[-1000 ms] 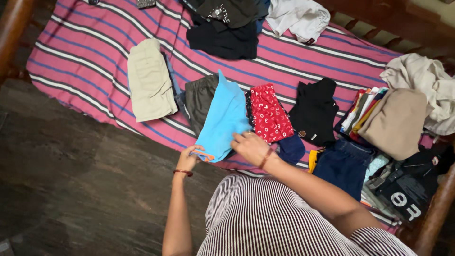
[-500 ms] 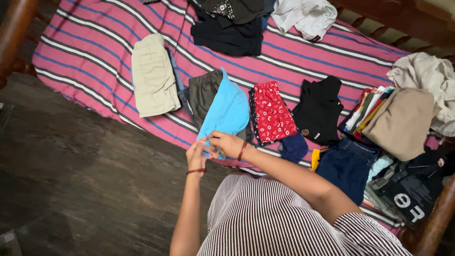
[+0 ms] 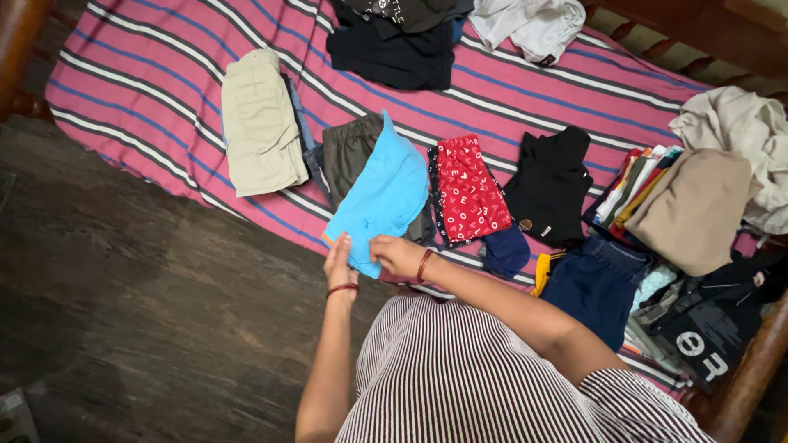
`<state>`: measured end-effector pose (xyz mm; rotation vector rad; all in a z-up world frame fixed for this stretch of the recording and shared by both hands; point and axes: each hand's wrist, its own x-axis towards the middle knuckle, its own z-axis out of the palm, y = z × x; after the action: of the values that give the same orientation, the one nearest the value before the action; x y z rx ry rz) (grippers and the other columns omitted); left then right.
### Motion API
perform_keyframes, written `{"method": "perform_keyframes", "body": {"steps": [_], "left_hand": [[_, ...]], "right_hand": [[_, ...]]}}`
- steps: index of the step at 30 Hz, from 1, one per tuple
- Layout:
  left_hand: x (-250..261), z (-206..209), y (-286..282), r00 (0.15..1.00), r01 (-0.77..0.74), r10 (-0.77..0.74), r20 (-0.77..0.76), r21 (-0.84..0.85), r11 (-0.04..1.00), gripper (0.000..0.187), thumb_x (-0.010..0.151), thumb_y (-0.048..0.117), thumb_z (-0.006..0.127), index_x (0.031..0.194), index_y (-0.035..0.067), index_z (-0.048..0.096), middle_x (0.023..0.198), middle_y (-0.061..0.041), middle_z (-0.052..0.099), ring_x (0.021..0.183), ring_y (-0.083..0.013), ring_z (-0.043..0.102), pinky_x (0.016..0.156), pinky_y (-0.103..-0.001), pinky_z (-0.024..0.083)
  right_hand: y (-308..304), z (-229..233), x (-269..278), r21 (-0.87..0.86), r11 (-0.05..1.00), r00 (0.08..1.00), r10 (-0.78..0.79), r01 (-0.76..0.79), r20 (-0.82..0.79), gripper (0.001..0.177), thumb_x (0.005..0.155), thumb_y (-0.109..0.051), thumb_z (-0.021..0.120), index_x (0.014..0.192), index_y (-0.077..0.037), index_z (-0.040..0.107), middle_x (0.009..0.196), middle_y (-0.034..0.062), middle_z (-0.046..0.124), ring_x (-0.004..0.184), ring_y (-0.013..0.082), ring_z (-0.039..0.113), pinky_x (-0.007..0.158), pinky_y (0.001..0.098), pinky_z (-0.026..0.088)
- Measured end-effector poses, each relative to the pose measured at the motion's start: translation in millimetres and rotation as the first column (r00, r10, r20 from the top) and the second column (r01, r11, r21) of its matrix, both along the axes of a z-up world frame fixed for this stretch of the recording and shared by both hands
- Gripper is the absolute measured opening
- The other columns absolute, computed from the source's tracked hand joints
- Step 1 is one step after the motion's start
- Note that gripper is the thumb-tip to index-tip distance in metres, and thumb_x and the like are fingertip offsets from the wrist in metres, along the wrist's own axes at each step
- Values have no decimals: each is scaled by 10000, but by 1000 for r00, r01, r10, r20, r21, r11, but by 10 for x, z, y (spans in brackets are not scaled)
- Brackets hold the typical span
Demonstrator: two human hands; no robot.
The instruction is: The person folds various clothing items on a bed, including shorts, pants, and shirts. They pick up each item, fold it neatly, and place it in a growing stack on the bed.
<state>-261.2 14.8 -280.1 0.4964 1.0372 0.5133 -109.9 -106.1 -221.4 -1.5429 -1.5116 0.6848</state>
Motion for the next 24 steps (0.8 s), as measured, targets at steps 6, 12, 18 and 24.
{"method": "perform_keyframes", "body": {"steps": [6,12,18,24], "left_hand": [[169,282,-93,975,139,-31,-221,492,860,680,747,-79,826,1370,50,586,1358,-42,561,1198,-123,555,953,-297,514],[259,1194,-76,879,410,-164,-448,531,742,534,850,-35,846,1365,15,715,1065,-310,536,927,-195,448,796,-333,389],[7,1933,-153,945,324,-220,-243,598,733,453,863,-68,792,1307,-77,704,1117,-100,669,953,-139,548,842,-274,458],[-248,2054,126,948,286,-295,-119,723,629,677,852,-116,704,1481,-74,456,1471,-154,527,1283,-171,537,1073,-333,468]], "right_hand": [[-105,-217,22,-222,863,753,-504,453,-422,223,887,-97,718,1085,-19,652,1019,100,708,957,228,709,815,345,610],[-268,-9,198,-854,513,-377,-777,85,-505,719,901,-484,786,1278,66,517,1081,149,579,827,247,640,809,365,569],[-70,-12,235,-382,904,-497,-246,191,-832,674,902,-401,626,1444,-46,441,1386,153,604,1256,347,605,1101,534,450],[82,-726,1028,-363,814,-404,-176,453,-898,590,1002,-309,590,1470,25,456,1463,206,565,1368,384,529,1178,560,413]]}}
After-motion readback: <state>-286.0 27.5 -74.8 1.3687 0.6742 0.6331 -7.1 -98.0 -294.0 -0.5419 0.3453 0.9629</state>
